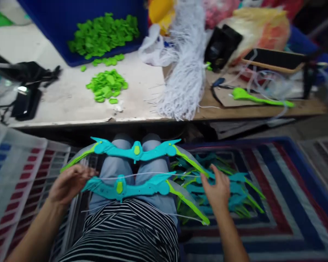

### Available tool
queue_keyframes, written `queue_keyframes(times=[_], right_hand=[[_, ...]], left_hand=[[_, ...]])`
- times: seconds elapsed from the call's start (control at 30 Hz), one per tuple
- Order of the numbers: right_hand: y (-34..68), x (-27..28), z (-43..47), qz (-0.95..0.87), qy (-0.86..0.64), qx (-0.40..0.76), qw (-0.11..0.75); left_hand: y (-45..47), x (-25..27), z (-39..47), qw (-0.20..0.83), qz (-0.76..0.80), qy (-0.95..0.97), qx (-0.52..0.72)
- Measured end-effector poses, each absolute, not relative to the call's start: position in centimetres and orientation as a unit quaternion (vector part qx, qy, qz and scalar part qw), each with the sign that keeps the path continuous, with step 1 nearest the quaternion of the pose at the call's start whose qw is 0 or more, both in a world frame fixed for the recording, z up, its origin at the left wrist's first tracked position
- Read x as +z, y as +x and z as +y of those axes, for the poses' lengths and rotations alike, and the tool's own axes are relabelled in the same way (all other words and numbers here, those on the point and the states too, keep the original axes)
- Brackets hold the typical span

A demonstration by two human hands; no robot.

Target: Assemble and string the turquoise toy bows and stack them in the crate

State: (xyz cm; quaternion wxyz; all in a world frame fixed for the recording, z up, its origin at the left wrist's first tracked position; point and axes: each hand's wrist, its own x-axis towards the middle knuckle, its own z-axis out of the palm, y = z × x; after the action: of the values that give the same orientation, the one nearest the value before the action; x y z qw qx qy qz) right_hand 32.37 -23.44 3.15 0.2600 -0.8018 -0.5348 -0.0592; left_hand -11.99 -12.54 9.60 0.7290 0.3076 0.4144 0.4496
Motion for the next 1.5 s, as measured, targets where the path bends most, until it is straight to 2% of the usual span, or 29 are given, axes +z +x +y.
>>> queue_keyframes(times=[0.07, 0.17, 0.23, 0.33, 0.43, 0.53, 0.63, 0.77, 0.87, 1.07, 1.5], right_hand=[[29.4, 5.2, -20.0, -0.587, -0.752, -0.095, 0.286], [21.3, 6.4, -14.3, -0.738, -0.608, -0.023, 0.292], [15.2, 5.7, -11.1, -0.837, -0.501, 0.042, 0.216], [8.6, 3.9, -7.6, -0.879, -0.463, 0.092, 0.066], [7.4, 3.2, -5.1, -0.871, -0.460, 0.171, 0.004], [9.8, 3.8, -2.7, -0.852, -0.434, 0.291, 0.021], [11.9, 4.4, -0.8, -0.826, -0.405, 0.391, 0.037], [12.4, 4.4, 0.0, -0.791, -0.406, 0.457, -0.005], [12.3, 4.2, 0.1, -0.776, -0.420, 0.470, -0.023], [12.3, 4.2, 0.7, -0.763, -0.416, 0.494, -0.005], [12.0, 4.7, 0.3, -0.763, -0.420, 0.492, 0.002]], left_hand=[[-10.3, 9.0, -13.9, 0.726, 0.435, 0.273, 0.458], [-7.9, 8.6, -14.3, 0.725, 0.446, 0.235, 0.469], [-6.9, 8.8, -14.1, 0.744, 0.431, 0.224, 0.460], [-6.3, 9.7, -13.7, 0.772, 0.397, 0.211, 0.449], [-6.8, 10.3, -13.5, 0.770, 0.388, 0.197, 0.467], [-8.0, 10.3, -13.1, 0.729, 0.408, 0.195, 0.513], [-9.7, 9.6, -11.7, 0.644, 0.459, 0.194, 0.580], [-12.7, 8.6, -8.7, 0.501, 0.516, 0.188, 0.669], [-14.7, 8.2, -7.3, 0.448, 0.541, 0.221, 0.677], [-16.2, 7.9, -7.5, 0.398, 0.602, 0.274, 0.635], [-16.5, 8.1, -7.2, 0.368, 0.624, 0.337, 0.602]])
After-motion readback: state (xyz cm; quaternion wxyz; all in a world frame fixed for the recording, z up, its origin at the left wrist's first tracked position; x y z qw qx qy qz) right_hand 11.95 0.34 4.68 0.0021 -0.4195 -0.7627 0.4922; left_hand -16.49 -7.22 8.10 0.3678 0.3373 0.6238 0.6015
